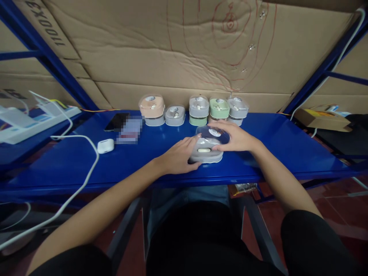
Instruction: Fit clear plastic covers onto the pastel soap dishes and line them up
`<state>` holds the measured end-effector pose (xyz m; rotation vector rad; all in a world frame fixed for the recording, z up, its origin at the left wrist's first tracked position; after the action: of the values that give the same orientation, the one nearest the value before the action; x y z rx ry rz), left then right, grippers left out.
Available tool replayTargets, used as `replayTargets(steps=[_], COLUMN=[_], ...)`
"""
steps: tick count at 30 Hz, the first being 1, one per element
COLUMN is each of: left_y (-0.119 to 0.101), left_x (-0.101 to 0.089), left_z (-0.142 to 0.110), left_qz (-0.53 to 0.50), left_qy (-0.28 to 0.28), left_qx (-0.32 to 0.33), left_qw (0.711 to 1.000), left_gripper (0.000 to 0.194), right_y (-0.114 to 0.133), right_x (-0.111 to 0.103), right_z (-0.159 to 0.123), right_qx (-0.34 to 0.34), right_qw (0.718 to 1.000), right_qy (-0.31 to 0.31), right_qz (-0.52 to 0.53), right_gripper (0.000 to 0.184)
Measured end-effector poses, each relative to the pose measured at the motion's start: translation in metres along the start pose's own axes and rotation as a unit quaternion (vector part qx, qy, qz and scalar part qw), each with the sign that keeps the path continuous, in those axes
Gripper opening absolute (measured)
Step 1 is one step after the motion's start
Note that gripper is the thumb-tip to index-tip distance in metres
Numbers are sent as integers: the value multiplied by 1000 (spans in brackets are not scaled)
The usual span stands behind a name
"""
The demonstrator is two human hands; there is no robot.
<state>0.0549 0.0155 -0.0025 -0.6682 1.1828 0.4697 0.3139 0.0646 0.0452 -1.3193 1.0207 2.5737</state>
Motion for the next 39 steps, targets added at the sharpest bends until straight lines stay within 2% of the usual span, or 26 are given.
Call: replayTargets(steps=[4, 8, 16, 20, 21, 23, 25, 27, 30, 33, 36, 39], left_y=[13, 20, 18, 24, 27, 36, 49, 64, 86, 99, 94, 74], left_x=[7, 10, 6, -3, -8, -24, -43, -55, -52, -37, -31, -37], left_z=[2, 4, 4, 3, 3, 5, 12, 24, 46, 60, 57, 42], left_qz=[-158, -231, -199, -161, -151, -110, -25, 77, 177, 217, 239, 243], left_qy=[-25, -41, -28, -11, -10, -37, -99, -130, -104, -70, -65, -90], left_qx=[-81, -131, -152, -128, -118, -104, -101, -113, -145, -169, -177, -193], left_qw=[984, 963, 968, 979, 981, 988, 990, 982, 968, 959, 952, 946], left_gripper=[135, 145, 140, 137, 132, 110, 79, 67, 71, 76, 73, 65], right_y=[9, 13, 9, 4, 3, 2, 3, 2, -14, -48, -95, -140], right_x=[10, 23, 34, 37, 37, 34, 25, 9, -27, -72, -109, -132], right_z=[3, 6, 6, 3, 0, -11, -33, -66, -126, -171, -178, -152], right_qx=[-6, 2, -4, 11, 17, 31, 55, 98, 209, 323, 411, 479], right_qw=[999, 998, 996, 995, 995, 996, 997, 994, 970, 917, 865, 817], right_qy=[36, 55, 86, 96, 95, 79, 47, 7, -71, -159, -210, -274], right_qz=[17, 17, 30, 27, 20, 3, -15, -39, -97, -170, -194, -168], right_gripper=[88, 89, 91, 98, 101, 103, 102, 102, 100, 100, 99, 79])
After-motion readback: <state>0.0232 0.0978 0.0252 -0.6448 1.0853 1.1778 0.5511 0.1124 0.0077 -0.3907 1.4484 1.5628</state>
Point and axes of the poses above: each hand's wrist, its own z-axis towards the middle knuckle, its own x-axis out of the palm, y = z × x, the point moved 3 cm from there along z, towards the middle knuckle, and after that the axes turned 10 degrees about z, right-handed, at the moved point
